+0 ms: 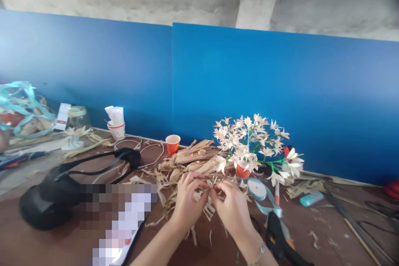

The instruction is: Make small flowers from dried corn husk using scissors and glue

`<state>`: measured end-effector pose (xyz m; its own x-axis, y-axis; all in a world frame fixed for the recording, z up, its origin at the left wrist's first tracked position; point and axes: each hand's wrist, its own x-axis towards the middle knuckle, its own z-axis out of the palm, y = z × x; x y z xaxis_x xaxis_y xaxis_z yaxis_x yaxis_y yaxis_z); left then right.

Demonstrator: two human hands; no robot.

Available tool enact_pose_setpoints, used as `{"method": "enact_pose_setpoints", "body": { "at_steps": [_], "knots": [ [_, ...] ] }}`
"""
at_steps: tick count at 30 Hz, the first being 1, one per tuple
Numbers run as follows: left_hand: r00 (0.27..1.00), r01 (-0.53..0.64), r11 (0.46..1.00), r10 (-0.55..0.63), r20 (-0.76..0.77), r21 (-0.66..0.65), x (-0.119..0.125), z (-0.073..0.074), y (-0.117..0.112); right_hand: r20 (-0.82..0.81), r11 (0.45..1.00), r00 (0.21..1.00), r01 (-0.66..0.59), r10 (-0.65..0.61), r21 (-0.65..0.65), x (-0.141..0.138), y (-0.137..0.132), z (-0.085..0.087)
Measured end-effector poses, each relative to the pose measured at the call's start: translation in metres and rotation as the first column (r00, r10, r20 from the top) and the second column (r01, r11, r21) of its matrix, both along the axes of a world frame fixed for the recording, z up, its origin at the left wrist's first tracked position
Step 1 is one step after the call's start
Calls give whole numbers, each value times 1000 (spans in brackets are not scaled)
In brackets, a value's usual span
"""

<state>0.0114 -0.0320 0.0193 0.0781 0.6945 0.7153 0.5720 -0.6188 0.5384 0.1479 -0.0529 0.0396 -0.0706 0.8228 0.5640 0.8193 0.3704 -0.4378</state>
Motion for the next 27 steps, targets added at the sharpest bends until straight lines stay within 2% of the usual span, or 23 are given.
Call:
{"method": "enact_pose_setpoints", "body": {
  "at_steps": [7,14,21,27],
  "knots": [
    [1000,18,1000,-18,-15,-14,-1,1,-3,23,999,1000,6,-7,40,1,-1,0],
    [995,96,991,-95,23,-89,-2,4,-7,33,999,999,-2,0,54,-1,-2,1],
    [999,44,998,-44,11,-47,0,2,-3,56,998,998,24,-27,52,0,-1,1],
    [1000,30,999,-30,7,-14,-1,1,-1,59,998,998,-3,0,63,1,-1,2]
  ]
}}
